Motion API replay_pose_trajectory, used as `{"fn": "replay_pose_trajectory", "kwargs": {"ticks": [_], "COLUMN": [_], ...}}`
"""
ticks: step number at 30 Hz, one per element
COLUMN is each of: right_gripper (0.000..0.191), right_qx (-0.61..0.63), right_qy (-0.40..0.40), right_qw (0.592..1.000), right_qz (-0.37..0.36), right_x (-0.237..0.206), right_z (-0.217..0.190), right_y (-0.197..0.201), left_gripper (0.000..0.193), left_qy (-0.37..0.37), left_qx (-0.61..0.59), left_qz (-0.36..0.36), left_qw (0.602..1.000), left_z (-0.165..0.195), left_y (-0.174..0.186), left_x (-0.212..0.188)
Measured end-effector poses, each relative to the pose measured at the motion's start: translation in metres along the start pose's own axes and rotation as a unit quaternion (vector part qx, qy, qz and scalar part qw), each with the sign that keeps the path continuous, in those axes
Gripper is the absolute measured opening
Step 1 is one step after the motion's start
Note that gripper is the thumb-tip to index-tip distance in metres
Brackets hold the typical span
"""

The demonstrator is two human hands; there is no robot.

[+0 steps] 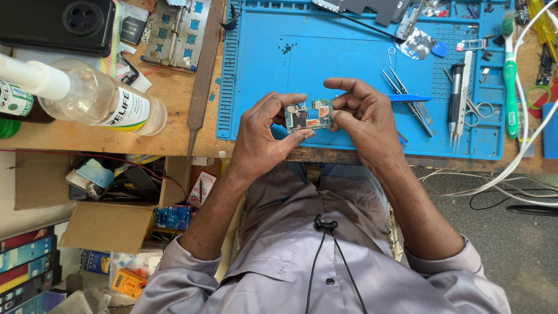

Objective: The person uses wire cutters to remove a small component from a circuit board. They then apply flux with a syringe and use a hot air rework station to heat and remove additional components from the board.

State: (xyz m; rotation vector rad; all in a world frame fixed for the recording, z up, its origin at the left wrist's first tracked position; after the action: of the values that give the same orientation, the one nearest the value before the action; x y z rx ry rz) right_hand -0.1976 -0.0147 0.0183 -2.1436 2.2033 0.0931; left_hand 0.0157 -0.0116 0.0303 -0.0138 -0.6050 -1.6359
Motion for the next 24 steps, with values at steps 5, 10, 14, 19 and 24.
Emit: {"fn": "replay_pose_trajectory", "kwargs": {"ticks": [5, 10, 14, 19, 24], "right_gripper": [0.048, 0.038, 0.03, 0.021, 0.023], "right_qx": [-0.08, -0.403, -0.522, -0.53, -0.575], "right_qy": [0.079, 0.255, 0.26, 0.254, 0.275], "right_qw": [0.993, 0.867, 0.803, 0.798, 0.747], "right_qz": [0.044, 0.143, 0.121, 0.13, 0.187], "right_x": [-0.011, -0.043, -0.058, -0.044, -0.033], "right_z": [-0.009, -0.018, -0.009, 0.007, 0.009], "right_y": [0.011, 0.038, 0.053, 0.071, 0.085], "left_gripper": [0.053, 0.056, 0.055, 0.056, 0.056], "left_qy": [-0.008, -0.055, -0.053, -0.048, -0.054], "left_qx": [0.018, 0.139, 0.183, 0.201, 0.186], "left_qz": [0.005, -0.004, -0.027, -0.035, -0.034], "left_qw": [1.0, 0.989, 0.981, 0.978, 0.981], "left_z": [0.0, -0.003, -0.005, -0.007, -0.012], "left_y": [-0.001, -0.005, -0.008, -0.009, -0.008], "left_x": [0.002, 0.007, 0.011, 0.011, 0.006]}}
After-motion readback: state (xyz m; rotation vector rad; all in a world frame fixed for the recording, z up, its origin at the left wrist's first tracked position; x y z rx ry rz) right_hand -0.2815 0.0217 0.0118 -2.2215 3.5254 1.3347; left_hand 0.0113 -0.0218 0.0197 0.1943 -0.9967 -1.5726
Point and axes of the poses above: each hand's wrist, its own x-axis towards the middle knuckle, its own y-axis out of the back of the hand, z = x × y, the point moved 1 cm from there along x, towards the middle knuckle, and after that the axes turned 9 degrees about z, right-handed, at the moved point
